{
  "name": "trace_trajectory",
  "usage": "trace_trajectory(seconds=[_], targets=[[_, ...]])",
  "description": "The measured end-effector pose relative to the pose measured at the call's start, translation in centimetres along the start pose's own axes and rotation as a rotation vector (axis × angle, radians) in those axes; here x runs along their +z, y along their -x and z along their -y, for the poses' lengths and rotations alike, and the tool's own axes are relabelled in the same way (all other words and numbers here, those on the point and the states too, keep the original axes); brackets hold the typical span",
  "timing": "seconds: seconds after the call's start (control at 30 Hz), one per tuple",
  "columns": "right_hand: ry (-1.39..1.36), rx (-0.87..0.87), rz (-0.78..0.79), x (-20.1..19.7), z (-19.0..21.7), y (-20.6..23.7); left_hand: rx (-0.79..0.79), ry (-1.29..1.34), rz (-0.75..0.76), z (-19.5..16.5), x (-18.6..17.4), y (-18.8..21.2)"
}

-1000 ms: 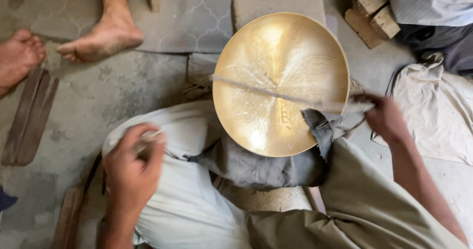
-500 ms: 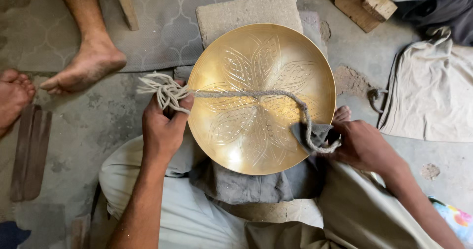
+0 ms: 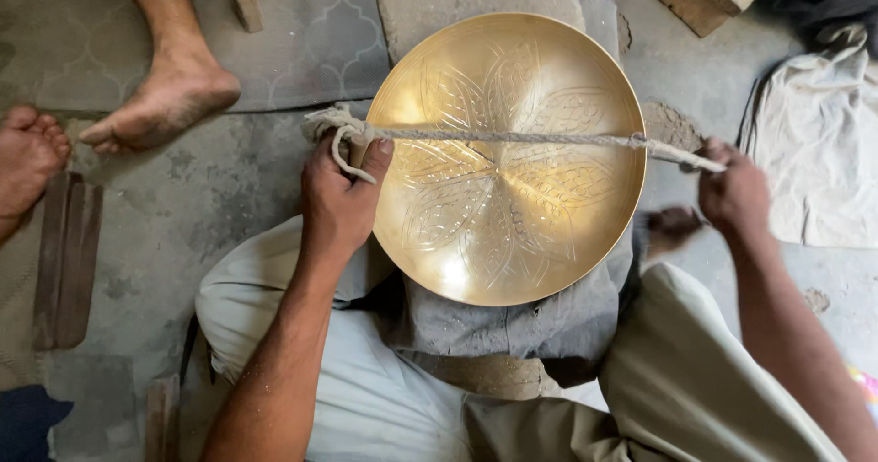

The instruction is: The person sits on the floor with a brass tray on their lap, holding a punch against the tray's engraved floral pattern and striking it with a wooden mallet to emboss the design. They reposition the punch repeatedly across the tray surface, and at one point use a rope and cloth to reposition the tray.

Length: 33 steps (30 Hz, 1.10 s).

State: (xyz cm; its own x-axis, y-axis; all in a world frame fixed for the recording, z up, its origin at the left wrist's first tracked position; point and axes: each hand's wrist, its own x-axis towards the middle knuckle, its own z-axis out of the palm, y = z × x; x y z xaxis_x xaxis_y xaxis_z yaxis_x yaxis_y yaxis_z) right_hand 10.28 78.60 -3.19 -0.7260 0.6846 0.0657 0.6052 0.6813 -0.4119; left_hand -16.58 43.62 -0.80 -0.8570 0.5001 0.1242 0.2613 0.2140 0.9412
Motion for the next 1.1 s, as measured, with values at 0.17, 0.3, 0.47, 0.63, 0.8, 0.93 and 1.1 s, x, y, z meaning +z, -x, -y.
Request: trace_trajectory(seconds=[0.17,0.3,0.47,0.63,0.8,0.93,1.1], targets=[[0.058,0.170,0.263,3.2,-0.3,3.3,-0.069,-0.048,0.122,0.2,-0.1,1.9],[-0.579,0.453,0.589,1.3,-0.1,3.8,-0.034,-0.049,0.060,0.4,0.7,3.6],[-0.510,0.327,0.505,-9.7,1.3,4.0,0.099,0.021,0.021,0.9,0.2,3.5],[-0.110,0.123,0.450,-14.3,7.7,4.4,0.209,-0.385,0.017,0.3,-3.8,0.5],[0.019,0.114,0.195,-5.4,14.5,4.3,0.171,-0.800,0.181,-1.2,-9.5,-1.1],[-0.316,0.078,-0.079,-2.5,16.6,4.2,0.015,-0.810,0.258,-2.9,-10.7,-1.1],[-0.435,0.063,-0.328,-3.7,17.7,5.7,0.222,-0.620,0.172,-5.5,-10.3,-0.8]])
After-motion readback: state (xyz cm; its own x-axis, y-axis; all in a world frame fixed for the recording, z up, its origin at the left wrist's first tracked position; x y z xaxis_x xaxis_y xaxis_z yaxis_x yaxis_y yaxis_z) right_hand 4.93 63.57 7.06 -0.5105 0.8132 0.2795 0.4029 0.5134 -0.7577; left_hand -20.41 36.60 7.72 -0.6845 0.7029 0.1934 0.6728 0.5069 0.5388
